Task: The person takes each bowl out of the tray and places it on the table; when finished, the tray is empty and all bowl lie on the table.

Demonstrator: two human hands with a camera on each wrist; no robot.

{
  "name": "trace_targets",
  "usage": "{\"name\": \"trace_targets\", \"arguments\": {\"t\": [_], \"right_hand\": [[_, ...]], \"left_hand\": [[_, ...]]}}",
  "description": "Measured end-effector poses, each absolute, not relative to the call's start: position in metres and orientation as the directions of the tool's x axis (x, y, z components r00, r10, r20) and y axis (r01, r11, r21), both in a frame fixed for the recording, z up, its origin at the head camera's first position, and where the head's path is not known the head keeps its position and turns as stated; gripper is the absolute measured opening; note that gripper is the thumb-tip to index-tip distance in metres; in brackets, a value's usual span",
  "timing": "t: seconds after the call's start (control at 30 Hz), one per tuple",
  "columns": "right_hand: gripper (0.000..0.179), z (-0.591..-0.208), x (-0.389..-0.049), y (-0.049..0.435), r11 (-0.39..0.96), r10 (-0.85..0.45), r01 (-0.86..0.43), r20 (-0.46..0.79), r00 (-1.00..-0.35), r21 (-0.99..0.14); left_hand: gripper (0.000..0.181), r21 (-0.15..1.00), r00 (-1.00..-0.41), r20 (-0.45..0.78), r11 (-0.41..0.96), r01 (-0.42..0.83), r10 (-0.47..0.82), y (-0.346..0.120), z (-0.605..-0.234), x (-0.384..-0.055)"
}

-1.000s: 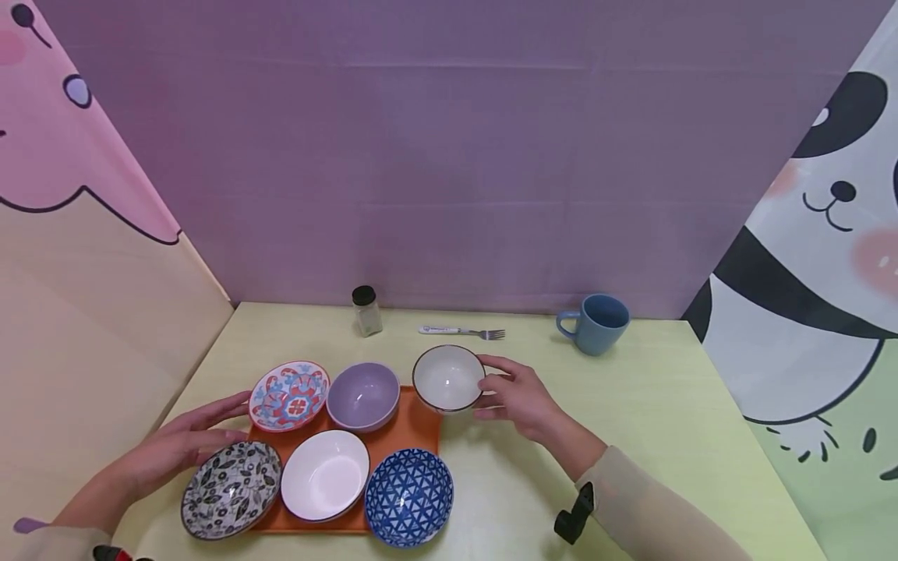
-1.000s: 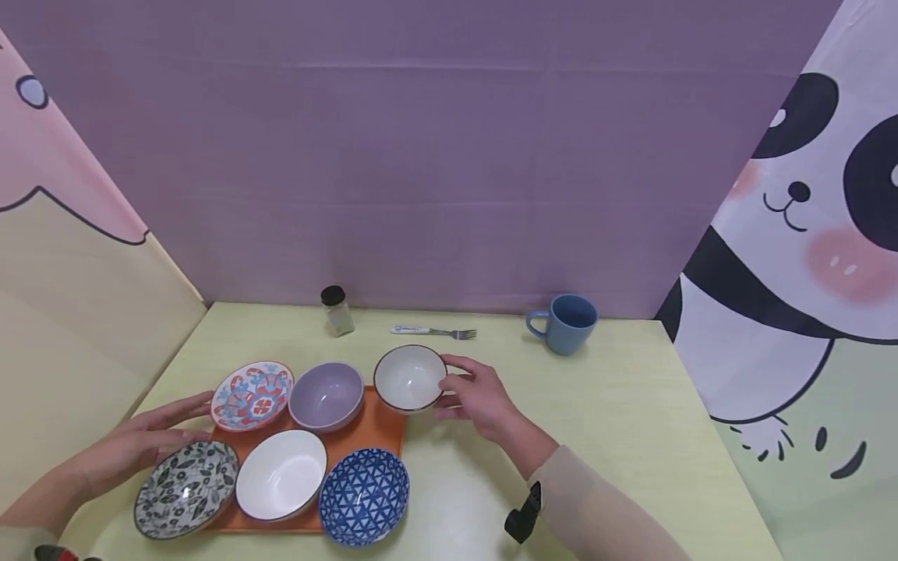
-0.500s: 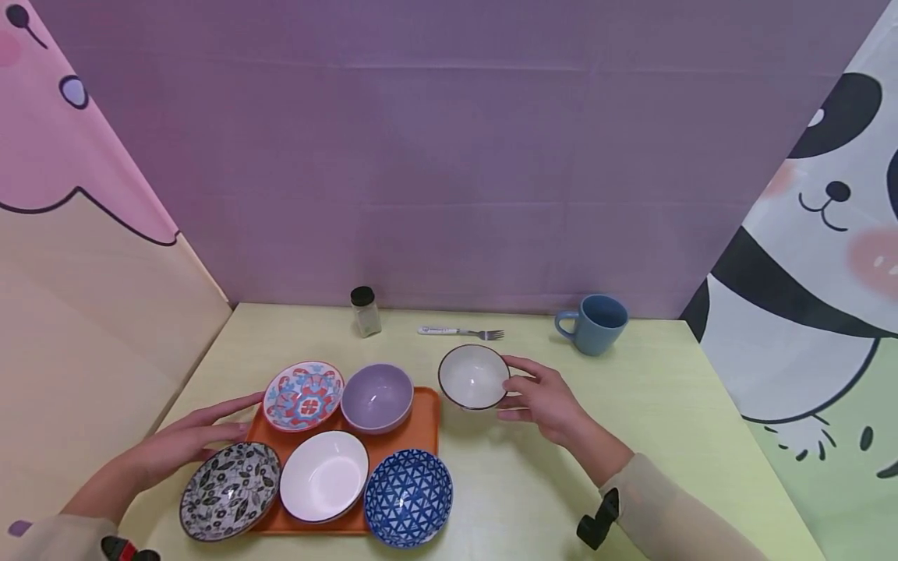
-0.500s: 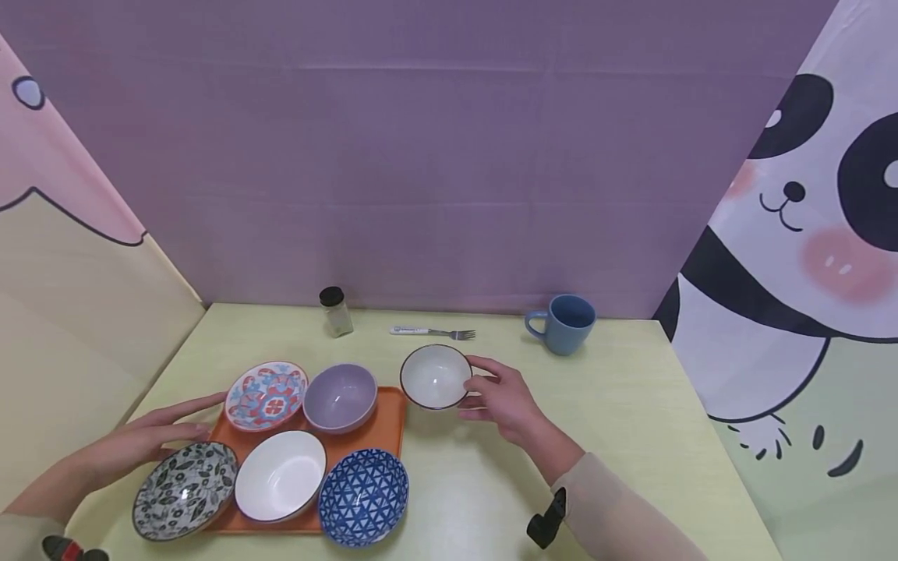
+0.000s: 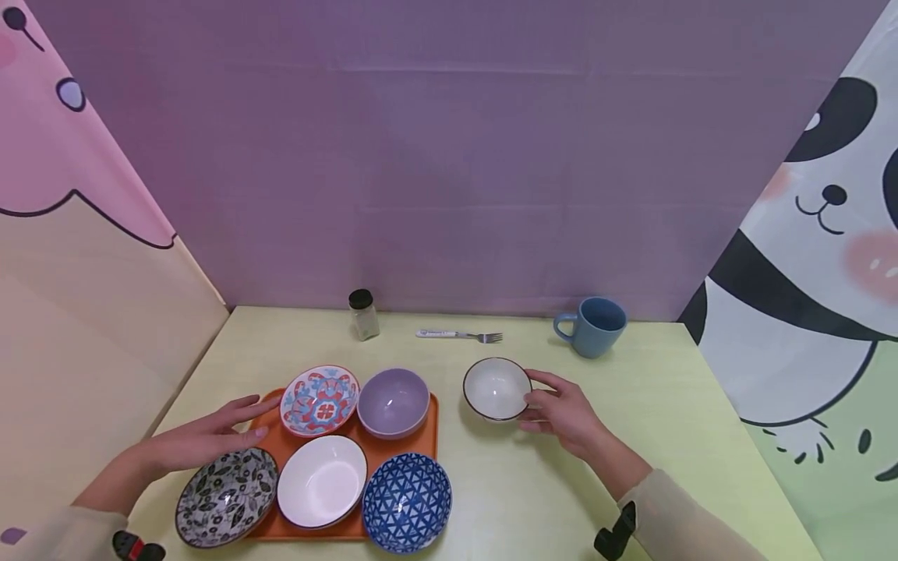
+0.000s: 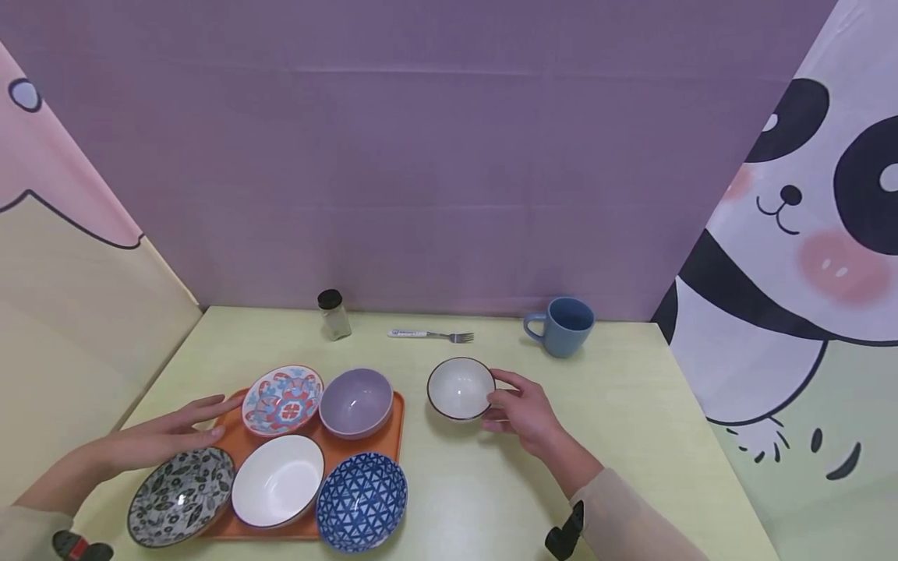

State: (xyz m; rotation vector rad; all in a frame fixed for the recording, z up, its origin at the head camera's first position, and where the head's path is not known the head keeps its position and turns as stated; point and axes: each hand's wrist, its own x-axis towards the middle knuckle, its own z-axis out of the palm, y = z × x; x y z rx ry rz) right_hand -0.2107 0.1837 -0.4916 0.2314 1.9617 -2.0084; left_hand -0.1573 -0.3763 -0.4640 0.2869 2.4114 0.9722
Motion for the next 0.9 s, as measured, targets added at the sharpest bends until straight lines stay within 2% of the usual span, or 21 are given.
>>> {"name": "trace_targets", "arguments": {"t": [0.23,0.4,0.53,0.73,0.9], "right_hand": [[0.058,-0.498,-0.206,0.193,-0.010,-0.126,0.329,-0.325,-0.937,-0.944],[0.061,-0.499,-0.203,0.200,-0.019,-0.179,0.309,-0.301,-0.937,-0.951],[0.062,-0.500,-0.200,0.205,-0.027,-0.222,0.297,-0.284,-0.933,-0.955],[0.064,-0.504,-0.199,0.210,-0.026,-0.248,0.275,-0.261,-0.933,-0.961],[0.063,-0.503,-0.197,0.212,0.015,-0.238,0.252,-0.248,-0.939,-0.968]], "left_hand": [[0.068,0.687,-0.834,-0.356,0.723,0.072,0.421,-0.371,-0.457,-0.157],[0.068,0.686,-0.858,-0.308,0.721,0.100,0.411,-0.372,-0.455,-0.158],[0.071,0.698,-0.872,-0.298,0.712,0.079,0.388,-0.377,-0.452,-0.158],[0.079,0.758,-0.865,-0.355,0.651,-0.043,0.355,-0.383,-0.453,-0.157],[0.084,0.785,-0.898,-0.326,0.615,-0.082,0.297,-0.389,-0.460,-0.157]]}}
